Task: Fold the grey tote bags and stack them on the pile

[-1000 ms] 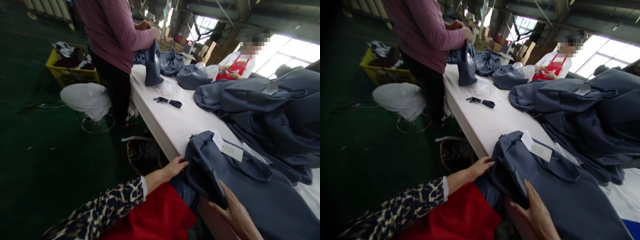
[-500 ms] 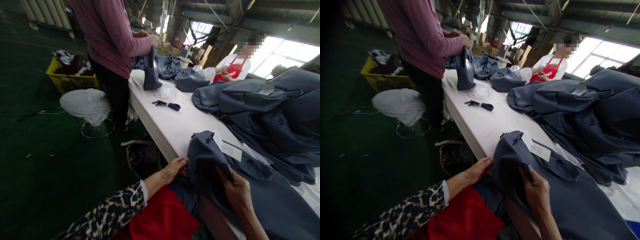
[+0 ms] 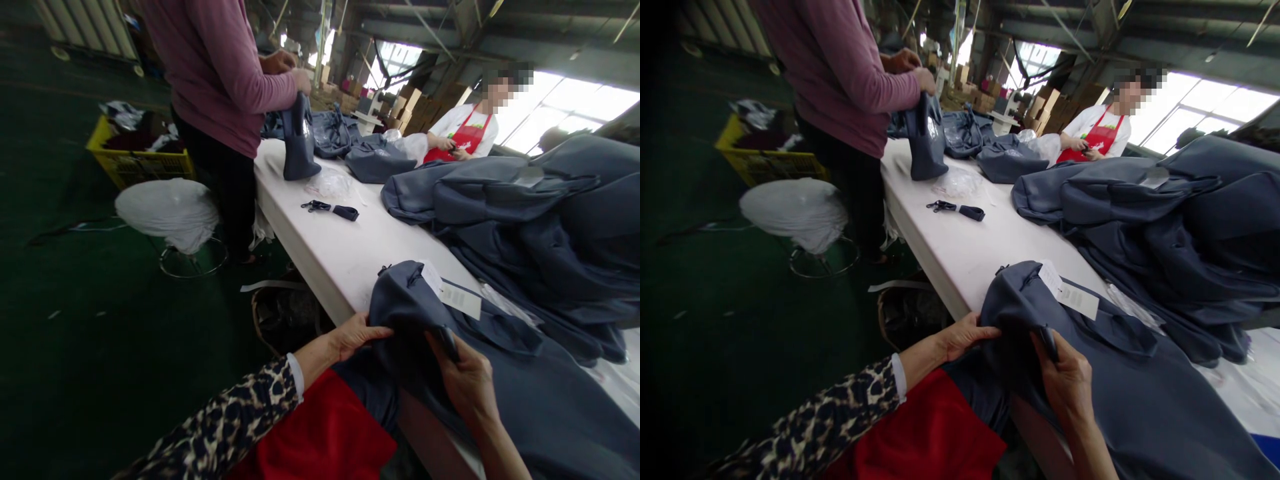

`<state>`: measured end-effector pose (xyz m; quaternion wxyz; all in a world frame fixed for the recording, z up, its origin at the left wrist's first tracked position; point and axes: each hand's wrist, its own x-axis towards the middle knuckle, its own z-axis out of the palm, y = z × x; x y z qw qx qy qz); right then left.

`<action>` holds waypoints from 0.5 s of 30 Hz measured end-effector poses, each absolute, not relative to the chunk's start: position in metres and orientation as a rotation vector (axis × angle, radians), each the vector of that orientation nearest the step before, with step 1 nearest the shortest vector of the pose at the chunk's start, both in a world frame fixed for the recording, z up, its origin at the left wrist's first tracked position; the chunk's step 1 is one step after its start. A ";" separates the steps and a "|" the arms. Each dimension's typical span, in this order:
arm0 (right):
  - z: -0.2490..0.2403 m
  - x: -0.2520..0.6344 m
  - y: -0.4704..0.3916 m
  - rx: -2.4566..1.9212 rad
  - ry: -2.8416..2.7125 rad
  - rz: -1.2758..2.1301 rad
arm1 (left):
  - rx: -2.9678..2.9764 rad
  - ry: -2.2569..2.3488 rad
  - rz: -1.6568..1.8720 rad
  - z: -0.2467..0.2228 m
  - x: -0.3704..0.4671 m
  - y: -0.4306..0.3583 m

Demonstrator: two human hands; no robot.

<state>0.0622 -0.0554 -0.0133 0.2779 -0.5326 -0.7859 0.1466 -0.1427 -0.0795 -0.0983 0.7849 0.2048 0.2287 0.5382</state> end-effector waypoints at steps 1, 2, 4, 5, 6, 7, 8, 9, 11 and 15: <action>-0.014 0.063 -0.056 -1.436 -2.098 0.392 | 0.433 0.488 1.164 -0.097 -0.142 -0.080; -0.014 0.064 -0.056 -1.438 -2.083 0.396 | 0.421 0.482 1.170 -0.095 -0.141 -0.080; -0.016 0.066 -0.058 -1.436 -2.046 0.408 | 0.403 0.472 1.193 -0.092 -0.139 -0.081; -0.018 0.067 -0.059 -1.431 -2.026 0.412 | 0.394 0.473 1.214 -0.091 -0.138 -0.081; -0.019 0.067 -0.061 -1.424 -2.008 0.411 | 0.385 0.478 1.242 -0.090 -0.137 -0.080; -0.020 0.066 -0.063 -1.416 -1.997 0.404 | 0.376 0.489 1.277 -0.090 -0.136 -0.079; -0.022 0.064 -0.065 -1.404 -1.999 0.391 | 0.369 0.506 1.318 -0.090 -0.135 -0.078; -0.023 0.062 -0.066 -1.388 -2.014 0.373 | 0.363 0.527 1.366 -0.091 -0.135 -0.077; -0.025 0.056 -0.069 -1.351 -2.064 0.326 | 0.351 0.570 1.457 -0.094 -0.135 -0.073; -0.030 0.047 -0.069 -1.294 -2.125 0.235 | 0.328 0.602 1.560 -0.103 -0.136 -0.070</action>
